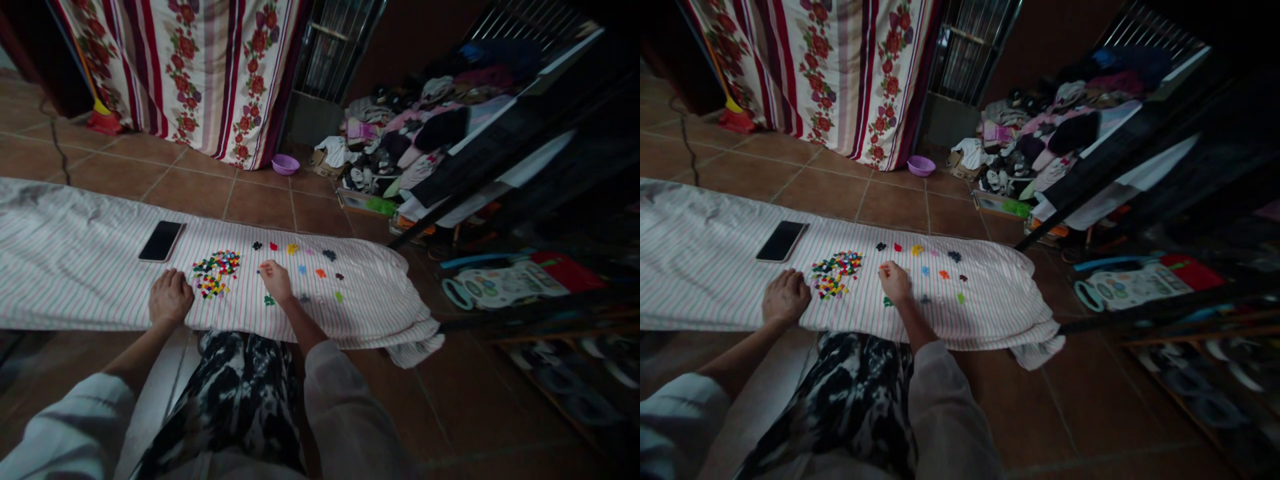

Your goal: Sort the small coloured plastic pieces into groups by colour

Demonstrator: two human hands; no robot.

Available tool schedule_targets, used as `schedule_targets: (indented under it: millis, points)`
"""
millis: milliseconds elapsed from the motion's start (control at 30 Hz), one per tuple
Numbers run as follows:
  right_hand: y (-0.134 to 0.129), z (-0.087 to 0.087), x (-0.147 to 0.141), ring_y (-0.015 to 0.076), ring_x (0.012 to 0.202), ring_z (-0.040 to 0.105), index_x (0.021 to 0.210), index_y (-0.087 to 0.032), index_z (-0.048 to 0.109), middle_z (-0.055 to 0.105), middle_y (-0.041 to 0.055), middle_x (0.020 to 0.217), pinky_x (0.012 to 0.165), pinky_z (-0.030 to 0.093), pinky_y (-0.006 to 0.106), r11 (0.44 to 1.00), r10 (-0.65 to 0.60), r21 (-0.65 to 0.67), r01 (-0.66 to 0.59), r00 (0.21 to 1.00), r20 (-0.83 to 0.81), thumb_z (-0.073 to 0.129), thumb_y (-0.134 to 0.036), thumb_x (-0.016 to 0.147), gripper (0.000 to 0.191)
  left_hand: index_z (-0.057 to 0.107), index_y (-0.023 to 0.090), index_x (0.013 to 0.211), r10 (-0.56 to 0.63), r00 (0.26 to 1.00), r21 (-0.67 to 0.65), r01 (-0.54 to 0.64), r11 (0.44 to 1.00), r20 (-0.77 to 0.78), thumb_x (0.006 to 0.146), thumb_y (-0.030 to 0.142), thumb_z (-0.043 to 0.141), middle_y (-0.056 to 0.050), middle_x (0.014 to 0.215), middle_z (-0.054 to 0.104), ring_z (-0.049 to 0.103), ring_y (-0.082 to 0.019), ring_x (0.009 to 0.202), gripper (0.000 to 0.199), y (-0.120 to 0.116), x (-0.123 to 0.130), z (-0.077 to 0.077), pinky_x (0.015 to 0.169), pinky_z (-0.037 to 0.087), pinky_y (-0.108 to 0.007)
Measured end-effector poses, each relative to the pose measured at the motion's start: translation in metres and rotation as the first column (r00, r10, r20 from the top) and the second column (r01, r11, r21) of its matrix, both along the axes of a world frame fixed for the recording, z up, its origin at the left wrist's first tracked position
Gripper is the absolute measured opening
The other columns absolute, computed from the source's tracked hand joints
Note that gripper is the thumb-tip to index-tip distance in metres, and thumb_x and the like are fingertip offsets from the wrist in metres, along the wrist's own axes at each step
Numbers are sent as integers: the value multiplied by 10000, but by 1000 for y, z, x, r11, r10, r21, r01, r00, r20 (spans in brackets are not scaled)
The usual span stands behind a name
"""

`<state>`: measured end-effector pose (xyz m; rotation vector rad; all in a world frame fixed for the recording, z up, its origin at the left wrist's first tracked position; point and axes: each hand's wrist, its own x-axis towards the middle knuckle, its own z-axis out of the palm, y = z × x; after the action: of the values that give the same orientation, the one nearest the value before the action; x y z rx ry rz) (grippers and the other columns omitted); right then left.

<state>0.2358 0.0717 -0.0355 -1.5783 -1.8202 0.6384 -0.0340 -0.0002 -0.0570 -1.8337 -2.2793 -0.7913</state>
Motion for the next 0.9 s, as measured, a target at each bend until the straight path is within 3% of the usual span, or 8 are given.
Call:
schedule_targets:
  millis: [267, 433, 667, 900]
  points:
    - [0, 9, 101, 164, 894, 627, 974, -185, 683, 710, 66, 968, 822, 456, 254, 958, -285, 95, 270, 935, 212, 470, -207, 868, 240, 619, 76, 1130, -9, 999, -31, 8, 999, -43, 878, 266, 373, -209, 1286, 590, 480, -327, 1285, 399, 1, -1, 0, 1080, 363, -470]
    - [5, 18, 148, 173, 910, 612, 1030, -181, 701, 695, 81, 1000, 788, 419, 242, 907, -395, 19, 421, 832, 390, 459, -209, 892, 279, 613, 77, 1134, -7, 1000, -58, 5, 998, -30, 864, 268, 393, -213, 1291, 584, 472, -332, 1295, 398, 1, -2, 0, 1086, 358, -475]
    - [12, 17, 174, 170, 907, 622, 1042, -192, 708, 705, 81, 1024, 726, 405, 239, 877, -377, -74, 475, 775, 508, 433, -205, 931, 297, 609, 95, 1131, 1, 1000, -77, -3, 997, -25, 863, 268, 390, -201, 1302, 581, 470, -330, 1300, 387, 1, -1, 2, 1076, 368, -478]
    - [16, 7, 180, 164, 853, 630, 983, -177, 731, 710, 97, 973, 718, 411, 239, 891, -355, -48, 451, 760, 545, 463, -180, 916, 276, 606, 117, 1120, 3, 1000, -37, -3, 999, 12, 847, 274, 423, -191, 1279, 590, 466, -326, 1301, 364, 1, 0, 1, 1084, 360, -493]
